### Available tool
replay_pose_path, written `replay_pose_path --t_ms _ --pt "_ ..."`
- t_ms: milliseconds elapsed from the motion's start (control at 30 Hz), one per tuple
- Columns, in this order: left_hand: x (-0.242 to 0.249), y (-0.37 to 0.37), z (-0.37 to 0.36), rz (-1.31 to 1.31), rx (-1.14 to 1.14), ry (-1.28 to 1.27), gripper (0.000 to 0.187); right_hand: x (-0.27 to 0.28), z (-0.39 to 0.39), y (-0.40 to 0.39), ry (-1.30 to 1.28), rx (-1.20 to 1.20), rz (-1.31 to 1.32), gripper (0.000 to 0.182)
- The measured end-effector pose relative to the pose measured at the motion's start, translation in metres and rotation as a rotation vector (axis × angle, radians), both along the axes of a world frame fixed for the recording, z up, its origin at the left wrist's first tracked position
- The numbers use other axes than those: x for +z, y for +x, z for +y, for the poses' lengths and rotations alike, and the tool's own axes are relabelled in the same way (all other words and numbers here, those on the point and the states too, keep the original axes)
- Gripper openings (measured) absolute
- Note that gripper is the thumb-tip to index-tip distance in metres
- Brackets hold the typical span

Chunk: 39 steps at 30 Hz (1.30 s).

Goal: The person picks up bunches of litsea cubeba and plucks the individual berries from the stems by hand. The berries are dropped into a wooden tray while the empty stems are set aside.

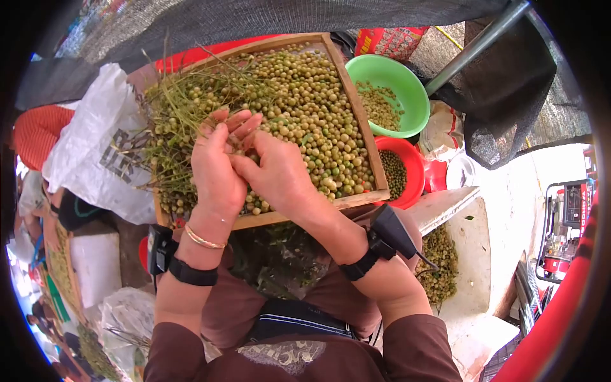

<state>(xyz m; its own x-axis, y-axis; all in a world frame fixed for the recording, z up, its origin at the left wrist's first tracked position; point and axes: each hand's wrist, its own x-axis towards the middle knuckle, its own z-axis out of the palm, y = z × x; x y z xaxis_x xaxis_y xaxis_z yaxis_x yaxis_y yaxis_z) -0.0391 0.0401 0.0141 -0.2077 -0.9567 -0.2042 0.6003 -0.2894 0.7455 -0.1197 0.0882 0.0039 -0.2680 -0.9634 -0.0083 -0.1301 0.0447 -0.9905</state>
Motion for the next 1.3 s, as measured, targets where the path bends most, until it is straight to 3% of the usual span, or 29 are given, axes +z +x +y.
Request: replay_pose_path --t_ms 67,267,367,433,533,600,633,667,733,800,867,900,1033,1100,1200,1300 --pt "-0.005 0.001 -0.001 -0.074 0.016 -0.052 0.018 0.0 0.0 -0.001 -0.018 0.029 0.175 0.024" --pt "0.004 0.013 -0.009 -0.057 0.012 0.029 0.018 -0.01 -0.003 0.003 -0.333 -0.002 0.176 0.019" --pt "0.006 0.014 -0.013 -0.046 0.065 0.147 0.017 0.0 0.0 -0.002 -0.133 0.12 0.061 0.016" --pt "0.0 0.027 -0.024 0.025 0.019 0.132 0.017 0.013 0.005 -0.008 0.02 0.313 -0.374 0.011" --pt "0.009 0.038 -0.033 0.12 0.004 0.162 0.016 0.023 0.004 -0.02 -0.04 0.163 -0.348 0.009" --pt "0.006 0.053 -0.041 0.332 -0.229 0.054 0.016 0.016 -0.012 -0.036 -0.142 0.065 -0.251 0.015" --pt "0.016 0.05 -0.039 0.302 -0.171 0.103 0.016 -0.001 -0.027 -0.048 -0.257 0.054 0.039 0.025" --pt "0.017 0.052 -0.039 0.297 -0.171 0.099 0.016 -0.009 -0.031 -0.053 -0.261 0.054 0.035 0.025" --pt "0.018 0.055 -0.041 0.383 -0.236 0.104 0.017 -0.009 -0.037 -0.056 -0.401 -0.28 1.207 0.032" --pt "0.018 0.056 -0.043 0.379 -0.226 0.107 0.017 -0.003 -0.027 -0.05 -0.368 -0.283 1.207 0.032" --pt "0.014 0.056 -0.044 0.383 -0.216 0.119 0.018 0.009 -0.017 -0.042 -0.074 0.211 0.036 0.033" --pt "0.012 0.054 -0.044 0.396 -0.248 0.098 0.018 0.011 -0.011 -0.034 -0.04 0.303 -0.236 0.038" --pt "0.011 0.045 -0.039 0.448 -0.383 0.072 0.018 0.006 0.0 -0.011 0.128 0.402 -0.476 0.034" --pt "0.014 0.045 -0.035 0.457 -0.411 0.089 0.018 0.001 0.002 -0.008 0.213 0.453 -0.825 0.026" --pt "0.013 0.049 -0.038 0.476 -0.45 0.077 0.019 -0.003 0.003 -0.011 0.212 0.389 -0.993 0.017" --pt "0.011 0.05 -0.036 0.471 -0.465 0.083 0.018 0.0 0.003 -0.013 0.193 0.367 -0.912 0.015"
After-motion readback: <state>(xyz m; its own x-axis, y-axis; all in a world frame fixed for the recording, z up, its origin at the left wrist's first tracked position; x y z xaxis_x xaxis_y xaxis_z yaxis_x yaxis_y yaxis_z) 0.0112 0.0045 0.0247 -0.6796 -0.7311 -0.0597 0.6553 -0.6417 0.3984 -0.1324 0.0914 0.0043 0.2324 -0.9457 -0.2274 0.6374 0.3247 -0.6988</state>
